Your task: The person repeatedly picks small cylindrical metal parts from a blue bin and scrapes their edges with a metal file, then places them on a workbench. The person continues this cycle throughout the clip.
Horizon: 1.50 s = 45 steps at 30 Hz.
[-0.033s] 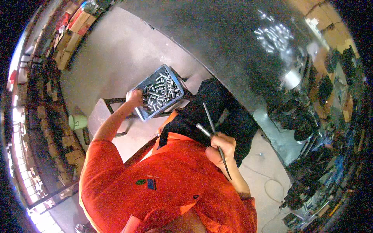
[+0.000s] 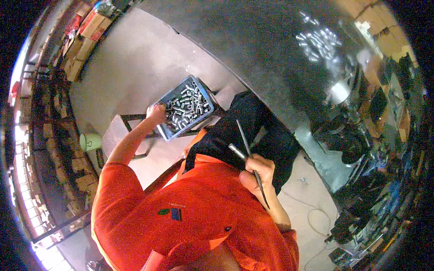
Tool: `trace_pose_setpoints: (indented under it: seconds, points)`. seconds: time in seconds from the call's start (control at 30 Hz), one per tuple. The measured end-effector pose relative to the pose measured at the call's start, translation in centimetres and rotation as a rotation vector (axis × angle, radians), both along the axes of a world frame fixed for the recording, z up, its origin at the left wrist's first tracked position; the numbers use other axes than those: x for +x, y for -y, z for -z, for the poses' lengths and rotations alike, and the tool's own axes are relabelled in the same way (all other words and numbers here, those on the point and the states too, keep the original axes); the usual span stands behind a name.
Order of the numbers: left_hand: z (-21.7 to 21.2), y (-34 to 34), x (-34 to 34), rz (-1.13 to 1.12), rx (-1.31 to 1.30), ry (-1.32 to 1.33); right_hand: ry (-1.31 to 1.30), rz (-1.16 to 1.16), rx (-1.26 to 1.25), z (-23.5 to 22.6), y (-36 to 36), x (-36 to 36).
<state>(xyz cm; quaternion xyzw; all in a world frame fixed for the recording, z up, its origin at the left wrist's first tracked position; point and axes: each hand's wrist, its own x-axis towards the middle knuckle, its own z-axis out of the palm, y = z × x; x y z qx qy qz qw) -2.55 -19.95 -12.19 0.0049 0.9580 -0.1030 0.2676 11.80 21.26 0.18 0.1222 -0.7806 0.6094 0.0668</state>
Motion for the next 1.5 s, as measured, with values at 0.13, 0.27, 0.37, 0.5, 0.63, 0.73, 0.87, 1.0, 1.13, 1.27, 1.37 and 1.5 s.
trace_pose_setpoints:
  seconds: [0.13, 0.27, 0.37, 0.5, 0.63, 0.73, 0.87, 1.0, 1.13, 1.27, 1.37, 1.5]
  points:
    - [-1.3, 0.3, 0.0, 0.166, -0.048, 0.036, 0.005, -0.013, 0.044, 0.3, -0.3, 0.2]
    - [1.7, 1.7, -0.4, 0.228, -0.086, 0.003, -0.024, 0.002, 0.020, 0.4, 0.1, 0.1]
    - [0.4, 0.8, -0.5, 0.206, -0.061, -0.012, -0.033, -0.005, 0.009, 0.5, 0.1, 0.1]
    - [0.2, 1.2, -0.1, 0.171, -0.003, -0.038, -0.023, -0.009, -0.001, 0.5, 0.1, 0.2]
    - [1.7, 1.5, 0.1, 0.112, 0.041, -0.074, -0.030, -0.031, -0.017, 0.5, -0.1, 0.2]
    - [2.6, 1.1, 0.4, 0.027, 0.108, -0.202, -0.005, -0.035, -0.030, 0.9, -0.1, 0.4]
    - [2.3, -0.4, -0.8, -0.102, 0.059, -0.265, 0.054, -0.039, -0.052, 0.2, 0.3, 0.3]
    - [1.9, 1.1, -1.1, -0.081, 0.199, -0.254, 0.055, -0.053, -0.042, 0.1, 0.0, 0.4]
    - [-4.7, -4.4, -0.5, -0.365, 1.023, 0.011, 0.025, -0.024, -0.055, 0.5, 0.2, 0.2]
    - [-9.1, -11.4, 2.2, -0.607, 1.664, 0.408, 0.049, -0.159, -0.059, -0.7, 0.6, -0.9]
    - [-10.5, -15.7, 4.1, -0.815, 1.902, 0.638, 0.089, -0.132, -0.044, -0.7, 0.9, -1.2]
    - [-9.9, -17.9, 4.9, -0.844, 2.058, 0.736, 0.099, -0.145, -0.009, 0.0, 0.3, -1.4]
